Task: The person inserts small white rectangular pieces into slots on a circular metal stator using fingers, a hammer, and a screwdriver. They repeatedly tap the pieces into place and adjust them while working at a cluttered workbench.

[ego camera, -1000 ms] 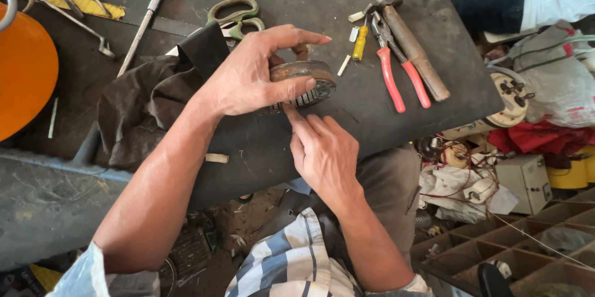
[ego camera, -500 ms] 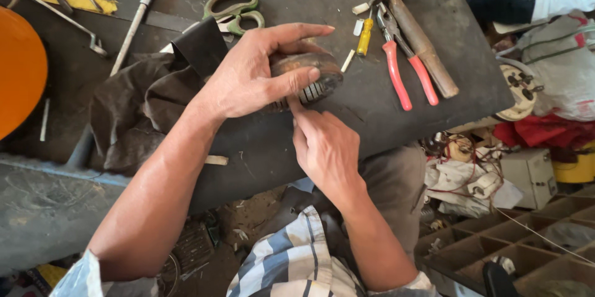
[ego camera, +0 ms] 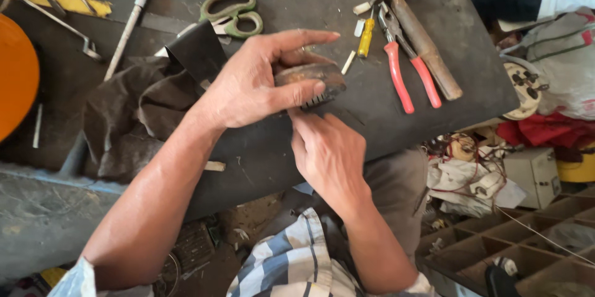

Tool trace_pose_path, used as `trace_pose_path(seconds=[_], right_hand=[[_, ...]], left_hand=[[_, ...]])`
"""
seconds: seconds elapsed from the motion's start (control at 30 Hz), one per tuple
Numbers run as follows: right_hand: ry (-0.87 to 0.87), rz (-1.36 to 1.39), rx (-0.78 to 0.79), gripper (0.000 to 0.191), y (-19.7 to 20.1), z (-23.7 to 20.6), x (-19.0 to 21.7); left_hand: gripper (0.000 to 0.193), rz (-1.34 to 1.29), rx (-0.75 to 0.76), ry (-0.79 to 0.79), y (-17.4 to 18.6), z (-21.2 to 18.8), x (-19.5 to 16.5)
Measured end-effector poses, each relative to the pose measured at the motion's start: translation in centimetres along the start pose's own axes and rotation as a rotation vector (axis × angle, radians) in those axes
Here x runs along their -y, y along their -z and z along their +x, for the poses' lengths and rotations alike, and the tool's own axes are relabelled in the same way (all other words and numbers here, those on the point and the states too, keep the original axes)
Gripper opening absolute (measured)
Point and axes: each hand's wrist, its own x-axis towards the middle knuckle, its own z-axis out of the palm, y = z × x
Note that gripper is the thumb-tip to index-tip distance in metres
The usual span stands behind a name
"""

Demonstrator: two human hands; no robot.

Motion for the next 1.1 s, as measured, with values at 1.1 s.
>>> trace_pose_path(seconds=[1.1], right_hand=[[-0.008, 0.029, 0.025, 0.03, 0.32, -0.27, -0.01]], left_hand=[[0.068, -0.068, 0.011, 0.021, -0.32, -0.13, -0.31]])
